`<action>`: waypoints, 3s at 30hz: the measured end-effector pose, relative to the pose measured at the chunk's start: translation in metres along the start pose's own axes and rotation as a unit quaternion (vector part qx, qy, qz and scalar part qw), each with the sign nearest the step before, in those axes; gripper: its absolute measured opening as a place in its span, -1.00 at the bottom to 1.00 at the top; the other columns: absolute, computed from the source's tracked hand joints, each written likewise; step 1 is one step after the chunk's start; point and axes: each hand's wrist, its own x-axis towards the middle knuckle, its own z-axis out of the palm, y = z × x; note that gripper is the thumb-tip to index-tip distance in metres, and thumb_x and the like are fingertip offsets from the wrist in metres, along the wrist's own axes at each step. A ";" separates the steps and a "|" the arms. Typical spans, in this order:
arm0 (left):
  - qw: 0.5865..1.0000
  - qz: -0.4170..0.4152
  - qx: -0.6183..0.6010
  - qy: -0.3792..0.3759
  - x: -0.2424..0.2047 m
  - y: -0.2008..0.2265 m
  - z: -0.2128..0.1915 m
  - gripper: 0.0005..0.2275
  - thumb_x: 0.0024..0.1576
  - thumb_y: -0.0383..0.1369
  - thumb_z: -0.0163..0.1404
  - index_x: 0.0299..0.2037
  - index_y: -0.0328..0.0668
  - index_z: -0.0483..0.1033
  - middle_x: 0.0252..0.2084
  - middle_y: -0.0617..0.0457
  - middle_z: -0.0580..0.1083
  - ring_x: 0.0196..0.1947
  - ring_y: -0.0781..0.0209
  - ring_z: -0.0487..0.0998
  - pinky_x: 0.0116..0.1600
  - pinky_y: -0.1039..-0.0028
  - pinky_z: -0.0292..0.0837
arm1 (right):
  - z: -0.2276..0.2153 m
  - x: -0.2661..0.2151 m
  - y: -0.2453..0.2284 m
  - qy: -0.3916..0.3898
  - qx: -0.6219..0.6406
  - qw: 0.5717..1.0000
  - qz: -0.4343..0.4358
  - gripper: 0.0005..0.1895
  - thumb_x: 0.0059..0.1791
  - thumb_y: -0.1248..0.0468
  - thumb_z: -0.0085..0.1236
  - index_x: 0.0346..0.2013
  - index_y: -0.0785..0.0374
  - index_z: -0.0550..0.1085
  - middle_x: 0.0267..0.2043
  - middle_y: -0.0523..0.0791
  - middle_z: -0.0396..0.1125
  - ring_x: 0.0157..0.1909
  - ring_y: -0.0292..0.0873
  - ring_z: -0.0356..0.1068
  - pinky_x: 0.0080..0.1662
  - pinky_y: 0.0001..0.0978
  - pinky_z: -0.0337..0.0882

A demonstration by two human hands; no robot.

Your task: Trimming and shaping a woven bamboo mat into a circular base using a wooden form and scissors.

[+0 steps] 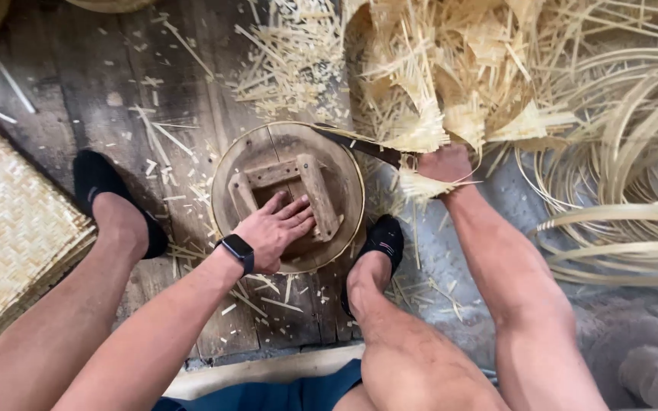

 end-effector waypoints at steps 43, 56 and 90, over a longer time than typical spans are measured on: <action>0.881 -0.275 -0.375 0.087 0.144 -0.097 -0.088 -0.66 -0.06 0.06 0.28 -0.23 0.10 0.72 -0.21 0.04 0.62 -0.17 0.06 0.59 0.19 0.19 0.41 | 0.009 -0.045 -0.131 -0.048 0.650 0.677 0.341 -0.73 -0.06 0.24 0.35 -0.22 0.41 0.58 -0.34 -0.10 0.52 -0.38 -0.31 0.43 -0.32 -0.43 0.47; 0.742 -0.420 -0.462 0.244 0.057 -0.140 -0.041 -0.59 0.30 0.03 -0.09 -0.02 -0.11 0.63 -0.05 -0.12 0.56 -0.19 -0.02 0.54 -0.03 0.12 0.45 | 0.014 -0.070 -0.150 -0.009 0.621 0.704 0.343 -0.77 -0.04 0.28 0.35 -0.25 0.44 0.58 -0.45 -0.08 0.46 -0.49 -0.28 0.37 -0.43 -0.41 0.42; 0.233 -0.370 -0.843 0.313 -0.026 -0.016 0.152 -0.81 0.05 -0.64 0.16 -0.21 -0.35 0.41 -0.22 -0.07 0.52 -0.25 0.04 0.66 -0.10 0.24 0.72 | 0.023 -0.069 -0.138 -0.050 0.732 0.578 0.358 -0.74 -0.07 0.47 0.24 -0.13 0.52 0.43 -0.29 -0.03 0.45 -0.32 -0.13 0.52 -0.28 -0.29 0.64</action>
